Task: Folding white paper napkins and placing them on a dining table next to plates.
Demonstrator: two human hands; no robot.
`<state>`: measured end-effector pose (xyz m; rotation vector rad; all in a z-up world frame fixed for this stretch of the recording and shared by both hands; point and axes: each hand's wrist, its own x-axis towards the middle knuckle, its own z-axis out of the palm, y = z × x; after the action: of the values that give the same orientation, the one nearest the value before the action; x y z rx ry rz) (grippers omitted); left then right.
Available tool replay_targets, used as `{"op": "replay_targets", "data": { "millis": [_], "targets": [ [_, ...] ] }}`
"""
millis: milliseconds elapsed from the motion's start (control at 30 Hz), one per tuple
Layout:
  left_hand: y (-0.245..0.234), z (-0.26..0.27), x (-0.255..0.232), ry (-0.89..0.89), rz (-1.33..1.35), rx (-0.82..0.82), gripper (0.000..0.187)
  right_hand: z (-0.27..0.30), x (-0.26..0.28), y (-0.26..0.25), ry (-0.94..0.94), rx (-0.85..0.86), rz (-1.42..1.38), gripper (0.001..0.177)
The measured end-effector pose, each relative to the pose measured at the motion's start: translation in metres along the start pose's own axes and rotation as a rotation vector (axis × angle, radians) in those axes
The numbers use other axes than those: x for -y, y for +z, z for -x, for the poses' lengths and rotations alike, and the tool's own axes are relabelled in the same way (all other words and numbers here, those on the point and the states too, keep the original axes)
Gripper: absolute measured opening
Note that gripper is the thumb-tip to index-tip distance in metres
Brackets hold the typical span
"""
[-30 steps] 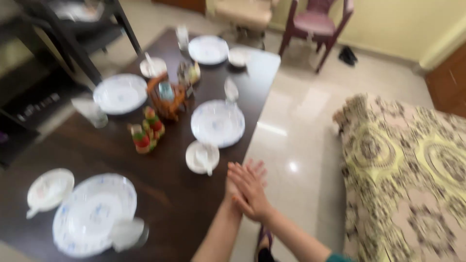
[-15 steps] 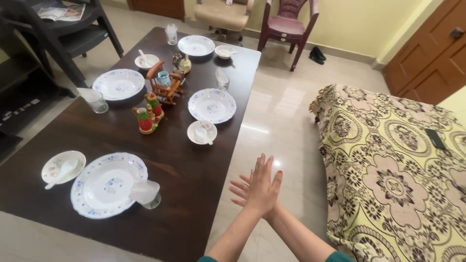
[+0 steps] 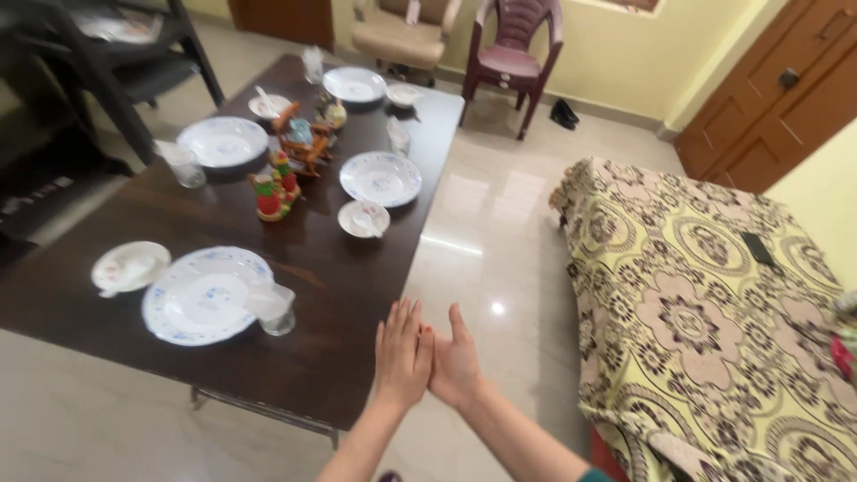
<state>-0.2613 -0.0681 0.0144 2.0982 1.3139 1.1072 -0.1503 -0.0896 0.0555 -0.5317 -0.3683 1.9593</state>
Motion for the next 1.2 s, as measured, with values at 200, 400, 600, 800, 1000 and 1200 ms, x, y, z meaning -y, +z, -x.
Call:
{"op": "replay_targets", "data": {
  "millis": [200, 400, 600, 800, 1000, 1200],
  "targets": [
    [-0.033, 0.036, 0.002, -0.462, 0.615, -0.014, 0.071, 0.009, -0.062, 0.065, -0.375, -0.069, 0.336, 0.081],
    [-0.104, 0.044, -0.022, -0.756, 1.504, 0.165, 0.071, -0.007, -0.063, 0.100, -1.063, 0.366, 1.516, 0.065],
    [-0.204, 0.026, 0.008, -0.627, 1.449, 0.158, 0.074, -0.075, -0.138, 0.078, -0.870, 0.015, 1.249, 0.067],
    [-0.252, 0.035, 0.071, -0.181, 0.618, 0.051, 0.067, -0.161, -0.240, 0.127, -0.145, -0.017, -0.038, 0.077],
    [-0.334, 0.031, 0.146, 0.235, 0.000, 0.024, 0.063, -0.206, -0.277, 0.173, -0.054, 0.418, -0.098, 0.083],
    [-0.419, 0.026, 0.227, 0.168, -0.095, -0.006, 0.055, -0.241, -0.305, 0.258, 0.022, 0.130, -0.177, 0.093]
  ]
}}
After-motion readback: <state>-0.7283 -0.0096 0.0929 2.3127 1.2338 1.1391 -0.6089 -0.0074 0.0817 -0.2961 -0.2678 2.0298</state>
